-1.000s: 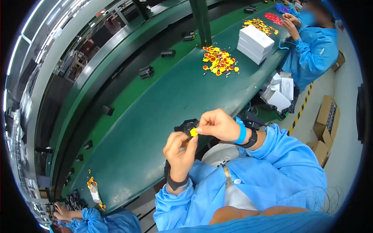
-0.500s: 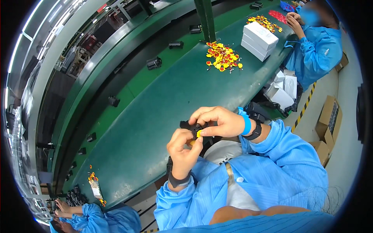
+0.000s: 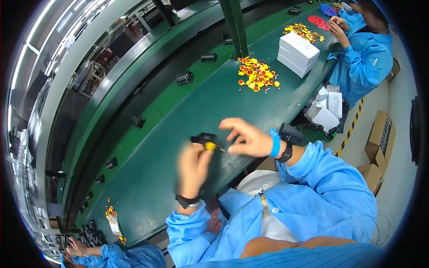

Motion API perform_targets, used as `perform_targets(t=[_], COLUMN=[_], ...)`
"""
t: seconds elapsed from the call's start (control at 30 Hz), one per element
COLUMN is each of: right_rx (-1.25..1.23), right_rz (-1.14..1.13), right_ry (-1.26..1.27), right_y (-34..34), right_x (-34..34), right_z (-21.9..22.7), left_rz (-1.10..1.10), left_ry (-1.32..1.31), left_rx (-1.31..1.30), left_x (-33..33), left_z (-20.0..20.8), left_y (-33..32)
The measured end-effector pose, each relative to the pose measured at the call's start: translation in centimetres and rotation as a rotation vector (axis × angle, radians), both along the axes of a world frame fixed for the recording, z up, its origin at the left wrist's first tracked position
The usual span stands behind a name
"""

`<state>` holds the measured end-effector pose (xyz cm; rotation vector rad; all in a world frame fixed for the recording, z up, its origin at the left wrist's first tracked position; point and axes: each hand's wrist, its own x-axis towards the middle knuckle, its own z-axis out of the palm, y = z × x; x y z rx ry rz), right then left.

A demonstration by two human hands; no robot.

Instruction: Manually assembling small yellow and black plastic components on an industrial conveyor line.

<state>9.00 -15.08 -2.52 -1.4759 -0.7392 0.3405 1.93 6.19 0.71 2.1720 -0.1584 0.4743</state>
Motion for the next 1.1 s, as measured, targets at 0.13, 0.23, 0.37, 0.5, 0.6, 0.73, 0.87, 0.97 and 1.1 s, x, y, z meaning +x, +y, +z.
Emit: perform_targets(t=[0.13, 0.23, 0.37, 0.5, 0.6, 0.73, 0.87, 0.97, 1.1], right_rx=[-0.253, -0.461, -0.643, -0.82, -0.961, -1.099, -1.06, -0.938, -0.587], right_rz=[-0.385, -0.538, -0.614, -0.612, -0.59, -0.541, -0.548, -0.554, -0.522], right_ry=[-0.14, -0.154, -0.425, -0.508, -0.539, -0.504, -0.432, -0.537, -0.395], right_y=[-4.0, -6.3, -6.1, -5.2, -3.7, -1.8, -1.3, -1.4, 0.3], right_x=[5.1, 7.7, 10.8, 13.9, 16.3, 18.1, 18.6, 17.8, 15.1], right_z=[-0.7, 0.1, -0.2, -0.4, -0.2, -0.6, -1.2, -1.9, -1.3], left_rz=[0.243, 0.29, 0.419, 0.455, 0.503, 0.47, 0.267, 0.108, -0.033], left_ry=[-0.121, -0.287, -0.045, 0.048, 0.131, 0.075, 0.02, 0.103, 0.357], left_rx=[0.194, 0.47, 0.447, 0.523, 0.484, 0.432, 0.302, 0.008, -0.461], left_x=[6.2, 12.5, 18.4, 21.8, 21.9, 19.4, 15.6, 12.4, 8.6], left_z=[-0.5, -2.0, -4.7, -7.2, -6.5, -5.7, -4.2, -2.7, -1.3], left_y=[7.3, 12.4, 17.6, 18.3, 17.4, 16.1, 12.7, 8.6, 2.5])
